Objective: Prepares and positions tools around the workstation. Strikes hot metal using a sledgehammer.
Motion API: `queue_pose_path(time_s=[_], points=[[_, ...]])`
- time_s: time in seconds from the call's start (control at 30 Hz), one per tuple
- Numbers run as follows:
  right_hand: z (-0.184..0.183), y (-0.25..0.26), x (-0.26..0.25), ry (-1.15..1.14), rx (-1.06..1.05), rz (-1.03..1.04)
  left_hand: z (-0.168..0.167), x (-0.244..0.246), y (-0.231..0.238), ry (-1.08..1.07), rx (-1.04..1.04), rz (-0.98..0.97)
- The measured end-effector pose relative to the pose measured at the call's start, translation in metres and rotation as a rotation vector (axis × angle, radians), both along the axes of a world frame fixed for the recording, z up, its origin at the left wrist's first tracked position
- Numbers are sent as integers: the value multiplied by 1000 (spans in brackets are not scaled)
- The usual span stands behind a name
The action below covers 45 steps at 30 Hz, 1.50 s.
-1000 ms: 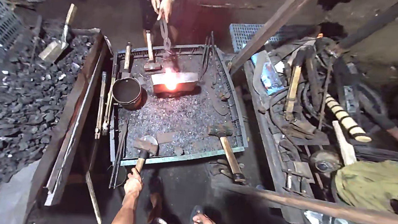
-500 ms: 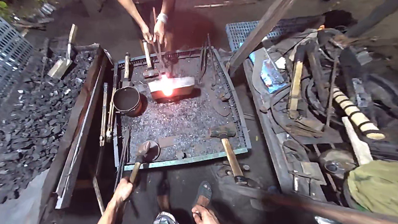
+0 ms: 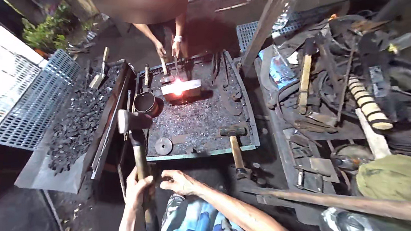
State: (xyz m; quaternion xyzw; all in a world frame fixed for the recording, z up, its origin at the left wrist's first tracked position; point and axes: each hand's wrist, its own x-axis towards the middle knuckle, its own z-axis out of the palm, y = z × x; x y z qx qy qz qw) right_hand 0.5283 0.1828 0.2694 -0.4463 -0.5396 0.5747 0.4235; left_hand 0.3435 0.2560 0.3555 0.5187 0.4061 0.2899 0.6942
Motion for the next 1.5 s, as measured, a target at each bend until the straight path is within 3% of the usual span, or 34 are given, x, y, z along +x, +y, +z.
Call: queue_pose_path(time_s=[0.13, 0.27, 0.37, 0.57, 0.9, 1.1, 1.5], points=[[52, -37, -6, 178, 147, -15, 46, 34, -18, -154, 328, 59], [71, -59, -16, -42, 234, -214, 67, 66, -46, -339, 421, 64], [82, -72, -20, -107, 177, -331, 65, 81, -67, -443, 432, 26], [66, -89, -16, -163, 284, -443, 62, 95, -91, -495, 414, 2], [76, -81, -6, -236, 408, -508, 78, 101, -85, -572, 469, -86], [62, -76, -12, -249, 443, -501, 68, 93, -80, -603, 444, -117], [55, -15, -26, -392, 464, -574, 61, 74, -8, -659, 395, -286]])
